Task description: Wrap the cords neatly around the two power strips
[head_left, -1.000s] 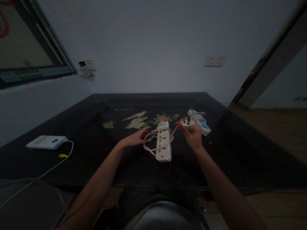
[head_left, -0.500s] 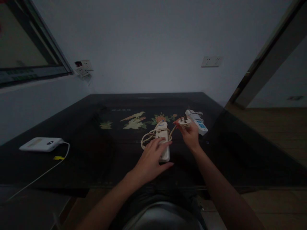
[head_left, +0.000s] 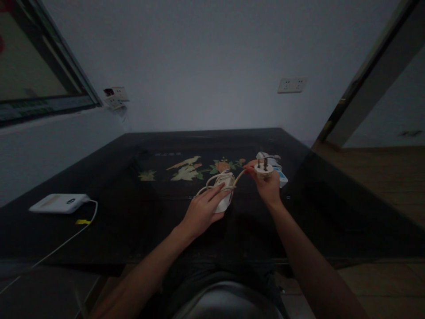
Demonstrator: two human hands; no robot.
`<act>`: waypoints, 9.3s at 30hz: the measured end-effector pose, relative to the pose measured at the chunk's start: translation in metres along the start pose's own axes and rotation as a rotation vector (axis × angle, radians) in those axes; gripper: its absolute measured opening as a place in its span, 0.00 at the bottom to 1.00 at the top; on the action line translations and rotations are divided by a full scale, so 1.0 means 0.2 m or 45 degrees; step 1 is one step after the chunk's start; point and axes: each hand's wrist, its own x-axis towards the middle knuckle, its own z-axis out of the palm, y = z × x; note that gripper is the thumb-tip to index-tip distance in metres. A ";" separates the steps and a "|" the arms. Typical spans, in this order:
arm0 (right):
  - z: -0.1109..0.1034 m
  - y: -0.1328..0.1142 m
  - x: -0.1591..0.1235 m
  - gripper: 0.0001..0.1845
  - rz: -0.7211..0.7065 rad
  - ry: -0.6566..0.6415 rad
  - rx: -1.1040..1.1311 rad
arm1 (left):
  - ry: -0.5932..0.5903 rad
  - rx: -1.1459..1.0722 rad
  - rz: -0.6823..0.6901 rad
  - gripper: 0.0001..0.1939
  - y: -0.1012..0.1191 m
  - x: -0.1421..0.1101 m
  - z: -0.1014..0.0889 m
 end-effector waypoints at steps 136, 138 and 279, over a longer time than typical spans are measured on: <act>-0.18 0.28 0.17 0.17 0.900 -0.477 0.621 | 0.025 0.147 -0.375 0.13 -0.32 0.07 -0.02; -0.18 0.28 0.17 0.17 0.890 -0.490 0.633 | 0.023 0.154 -0.377 0.13 -0.31 0.07 -0.02; 0.24 0.02 -0.14 0.30 -0.008 -1.007 -0.076 | -0.231 0.248 -0.077 0.13 -0.22 0.13 -0.17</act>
